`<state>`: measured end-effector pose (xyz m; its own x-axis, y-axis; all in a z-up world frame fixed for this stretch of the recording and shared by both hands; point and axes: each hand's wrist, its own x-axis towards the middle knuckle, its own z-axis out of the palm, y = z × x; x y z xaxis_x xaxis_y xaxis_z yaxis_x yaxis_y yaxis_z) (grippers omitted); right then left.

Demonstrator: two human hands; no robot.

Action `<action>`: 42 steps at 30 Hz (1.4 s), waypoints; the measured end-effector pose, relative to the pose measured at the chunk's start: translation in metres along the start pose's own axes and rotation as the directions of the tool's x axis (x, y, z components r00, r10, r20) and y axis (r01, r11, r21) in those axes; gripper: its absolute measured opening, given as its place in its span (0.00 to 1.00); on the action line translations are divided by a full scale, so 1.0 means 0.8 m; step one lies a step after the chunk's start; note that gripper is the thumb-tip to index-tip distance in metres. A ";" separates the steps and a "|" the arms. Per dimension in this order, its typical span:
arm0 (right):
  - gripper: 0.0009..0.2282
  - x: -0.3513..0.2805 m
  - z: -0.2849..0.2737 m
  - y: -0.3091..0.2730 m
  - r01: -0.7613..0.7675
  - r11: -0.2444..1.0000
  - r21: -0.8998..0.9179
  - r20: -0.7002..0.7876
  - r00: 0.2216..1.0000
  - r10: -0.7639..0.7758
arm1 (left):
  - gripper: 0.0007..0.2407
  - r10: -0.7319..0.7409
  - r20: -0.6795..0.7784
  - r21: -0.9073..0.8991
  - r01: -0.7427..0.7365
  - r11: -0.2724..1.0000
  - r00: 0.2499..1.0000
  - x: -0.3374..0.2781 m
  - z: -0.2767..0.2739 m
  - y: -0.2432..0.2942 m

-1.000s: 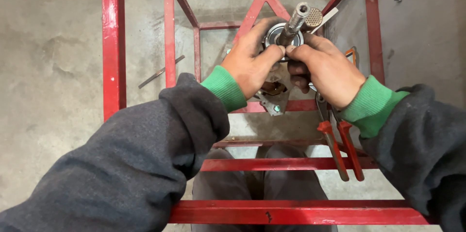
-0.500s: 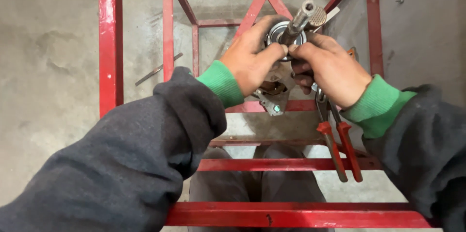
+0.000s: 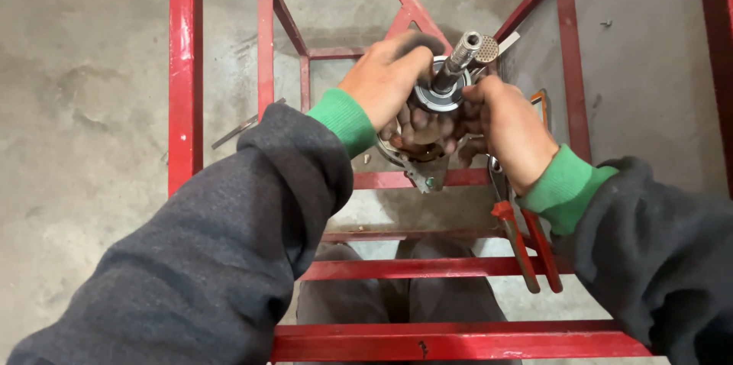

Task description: The person sits at a red metal frame stand and assembles a pump or motor unit, pressing a bearing onto the shaft by hand and using pliers to grip and adjust the assembly. They reposition the unit repeatedly and fit components together on the shaft.

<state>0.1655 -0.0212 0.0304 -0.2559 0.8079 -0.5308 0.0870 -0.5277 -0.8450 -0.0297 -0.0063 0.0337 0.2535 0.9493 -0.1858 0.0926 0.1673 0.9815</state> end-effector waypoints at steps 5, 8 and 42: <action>0.18 0.000 0.002 -0.003 0.026 0.996 -0.088 0.094 0.995 -0.018 | 0.14 -0.039 0.177 -0.099 0.057 0.993 0.983 -0.002 0.002 -0.004; 0.17 -0.002 0.005 -0.004 0.046 0.996 -0.079 0.068 0.997 -0.041 | 0.11 -0.125 0.111 -0.118 0.137 0.983 0.986 -0.007 0.008 -0.005; 0.08 0.003 0.003 0.007 0.197 0.976 -0.095 0.082 0.979 -0.189 | 0.15 0.163 0.059 -0.137 -0.154 0.979 0.985 0.010 0.006 -0.066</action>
<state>0.1629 -0.0232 0.0248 -0.3457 0.8689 -0.3543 0.1257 -0.3313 -0.9351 -0.0278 -0.0088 -0.0200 0.3214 0.9466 -0.0254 -0.0799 0.0539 0.9953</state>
